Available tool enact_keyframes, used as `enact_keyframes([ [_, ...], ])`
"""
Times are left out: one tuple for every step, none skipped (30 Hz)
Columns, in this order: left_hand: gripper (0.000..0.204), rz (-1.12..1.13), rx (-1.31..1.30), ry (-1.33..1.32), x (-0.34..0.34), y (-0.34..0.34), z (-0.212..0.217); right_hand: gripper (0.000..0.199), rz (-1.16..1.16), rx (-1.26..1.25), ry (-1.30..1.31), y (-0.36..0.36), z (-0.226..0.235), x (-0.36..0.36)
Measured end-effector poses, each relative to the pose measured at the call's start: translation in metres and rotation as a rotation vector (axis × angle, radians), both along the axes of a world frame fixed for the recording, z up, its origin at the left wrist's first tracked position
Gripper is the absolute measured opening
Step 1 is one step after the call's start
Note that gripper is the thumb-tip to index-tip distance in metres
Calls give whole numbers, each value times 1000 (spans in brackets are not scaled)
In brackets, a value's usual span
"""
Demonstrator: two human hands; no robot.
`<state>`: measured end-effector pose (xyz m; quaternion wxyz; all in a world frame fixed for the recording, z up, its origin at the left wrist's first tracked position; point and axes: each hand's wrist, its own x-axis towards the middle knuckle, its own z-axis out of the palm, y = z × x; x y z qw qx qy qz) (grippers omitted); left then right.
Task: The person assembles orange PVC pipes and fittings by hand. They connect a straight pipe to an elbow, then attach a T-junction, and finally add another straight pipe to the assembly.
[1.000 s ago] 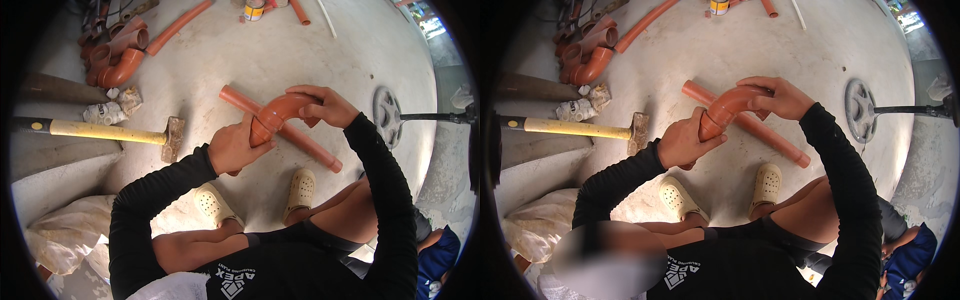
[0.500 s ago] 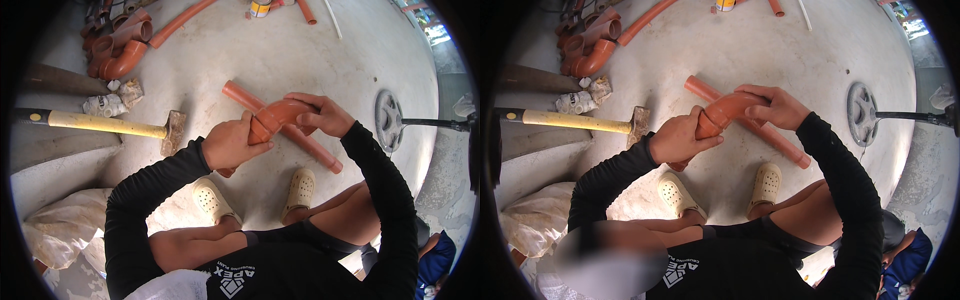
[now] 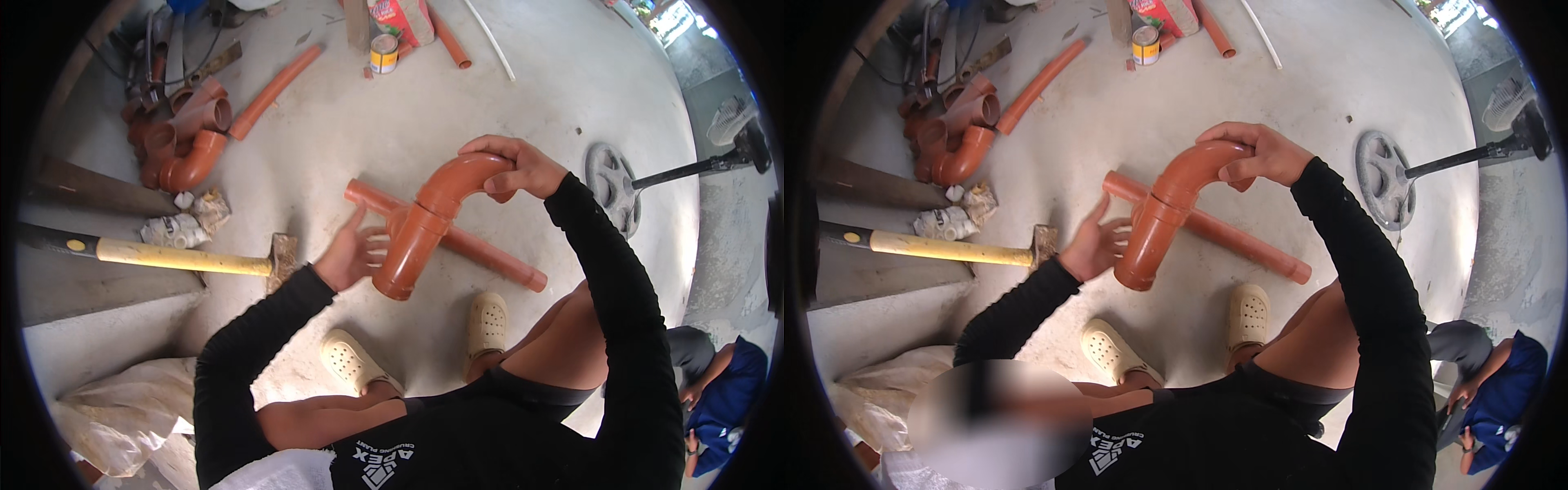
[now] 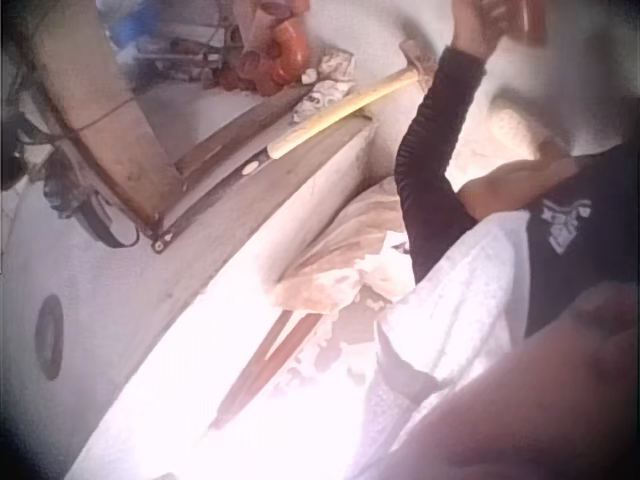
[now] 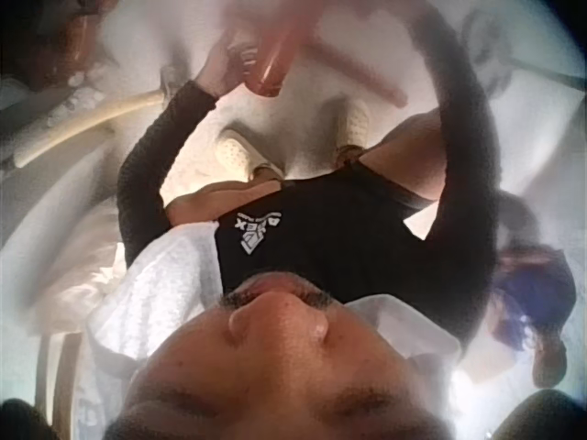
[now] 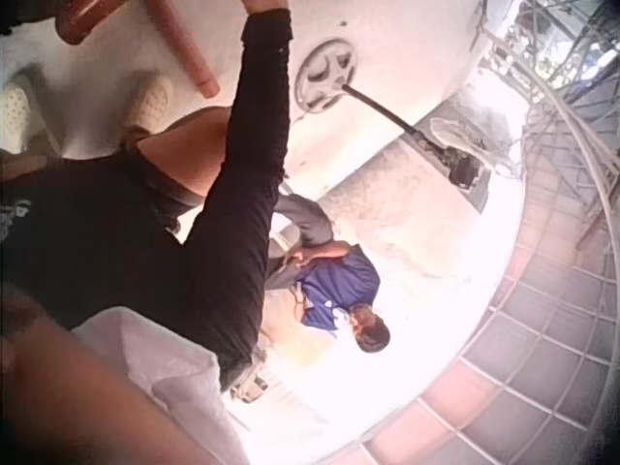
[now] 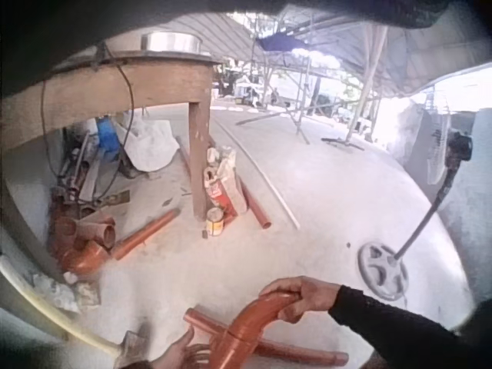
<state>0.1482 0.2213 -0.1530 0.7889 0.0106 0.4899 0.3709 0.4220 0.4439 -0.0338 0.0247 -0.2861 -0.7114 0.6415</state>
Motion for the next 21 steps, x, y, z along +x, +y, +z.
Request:
enact_keyframes([
  [100,-29,80,-112,7,-1,-7,51,29,-5,47,1,-3,0],
  [92,-27,172,-236,15,-4,-14,48,24,-10,39,1,-7,-1],
  [84,-18,277,-234,21,-2,-20,46,47,-19,41,1,-10,-3],
  [77,1,308,-243,27,-2,-25,44,38,-21,6,0,-14,-6],
  [73,21,301,-232,32,-2,-29,42,-20,-55,90,-3,-18,-10],
  [69,45,293,-223,36,-1,-31,42,-106,-82,141,-6,-21,-14],
  [65,71,287,-213,38,-2,-32,41,-209,-112,167,-10,-23,-18],
  [62,80,279,-234,39,-2,-32,42,-241,-152,201,-13,-23,-22],
  [59,87,268,-256,40,-4,-30,43,-295,-198,211,-18,-24,-25],
  [56,92,255,-278,40,-6,-29,45,-340,-252,233,-22,-24,-28],
  [55,89,258,-275,40,-7,-27,49,-349,-246,215,-27,-24,-31],
  [53,87,262,-273,41,-9,-26,48,-368,-242,206,-29,-23,-33],
  [52,83,284,-296,41,-10,-25,48,-361,-251,214,-31,-23,-35],
  [54,77,272,-249,41,-11,-25,47,-340,-266,241,-33,-22,-35],
  [56,69,275,-227,40,-11,-25,47,-360,-282,223,-33,-21,-35],
  [58,57,308,-258,39,-11,-26,46,-366,-306,224,-34,-21,-35],
  [60,54,268,-254,37,-9,-26,45,-377,-325,238,-35,-20,-35],
  [62,49,258,-302,34,-6,-25,45,-386,-345,220,-35,-20,-35],
  [64,57,173,-303,30,-5,-23,45,-398,-365,213,-36,-19,-35],
  [65,59,200,-344,27,-2,-19,44,-414,-383,202,-36,-17,-36],
  [65,69,163,-335,22,-1,-14,44,-409,-396,219,-38,-15,-38],
])
